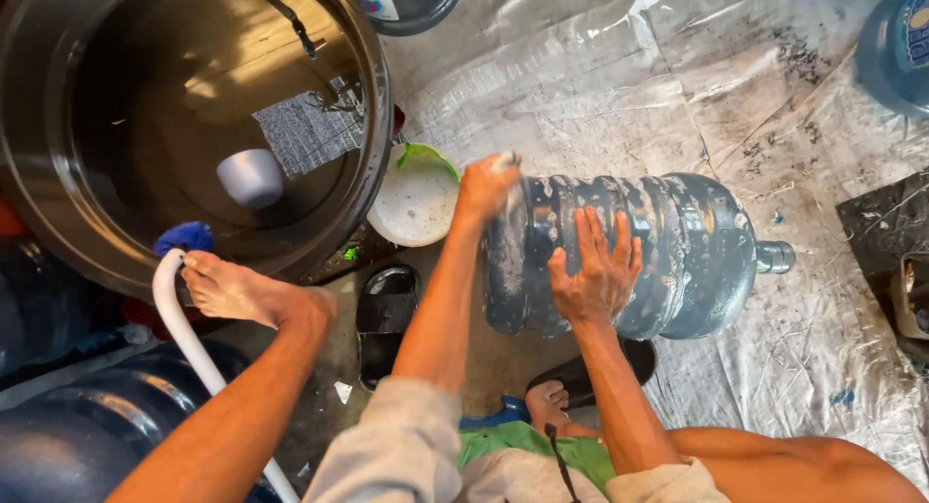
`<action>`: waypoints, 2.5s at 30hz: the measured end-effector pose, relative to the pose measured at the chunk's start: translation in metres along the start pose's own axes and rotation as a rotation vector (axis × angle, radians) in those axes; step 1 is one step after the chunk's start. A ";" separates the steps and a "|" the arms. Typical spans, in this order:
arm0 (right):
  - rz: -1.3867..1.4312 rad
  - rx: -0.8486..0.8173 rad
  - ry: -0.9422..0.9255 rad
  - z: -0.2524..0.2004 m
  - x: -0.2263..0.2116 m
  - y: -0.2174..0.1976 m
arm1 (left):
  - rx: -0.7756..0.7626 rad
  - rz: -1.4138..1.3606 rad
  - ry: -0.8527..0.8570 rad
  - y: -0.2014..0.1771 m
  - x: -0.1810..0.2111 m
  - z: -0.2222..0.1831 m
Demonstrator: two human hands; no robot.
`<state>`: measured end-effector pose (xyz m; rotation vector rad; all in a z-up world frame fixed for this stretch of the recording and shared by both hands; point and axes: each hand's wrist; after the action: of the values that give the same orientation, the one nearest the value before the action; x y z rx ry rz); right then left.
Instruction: Washing and scrubbing a large plastic water jug using a sponge and water.
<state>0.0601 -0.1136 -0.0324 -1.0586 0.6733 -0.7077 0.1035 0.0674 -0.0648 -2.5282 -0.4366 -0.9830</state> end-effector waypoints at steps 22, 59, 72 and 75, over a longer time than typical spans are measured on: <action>0.115 -0.180 0.105 0.068 0.015 0.012 | 0.467 -0.130 0.647 0.014 -0.098 -0.123; -0.061 0.076 -0.009 0.004 0.001 0.003 | 0.173 -0.352 -0.124 -0.067 -0.073 0.058; -0.032 0.158 0.023 -0.012 -0.012 0.001 | 0.110 0.714 -0.204 -0.081 -0.143 0.145; -0.046 0.158 0.021 -0.013 -0.010 0.002 | 0.093 0.474 -0.216 -0.099 -0.097 0.094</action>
<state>0.0445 -0.1115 -0.0373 -0.9244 0.6024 -0.7999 0.0476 0.1832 -0.1714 -2.4891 0.0637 -0.5034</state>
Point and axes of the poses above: each hand's wrist, its own z-axis towards the middle knuckle, its own y-axis out of the palm, x = y × z, and after that the axes turned 14 degrees about -y, right-handed
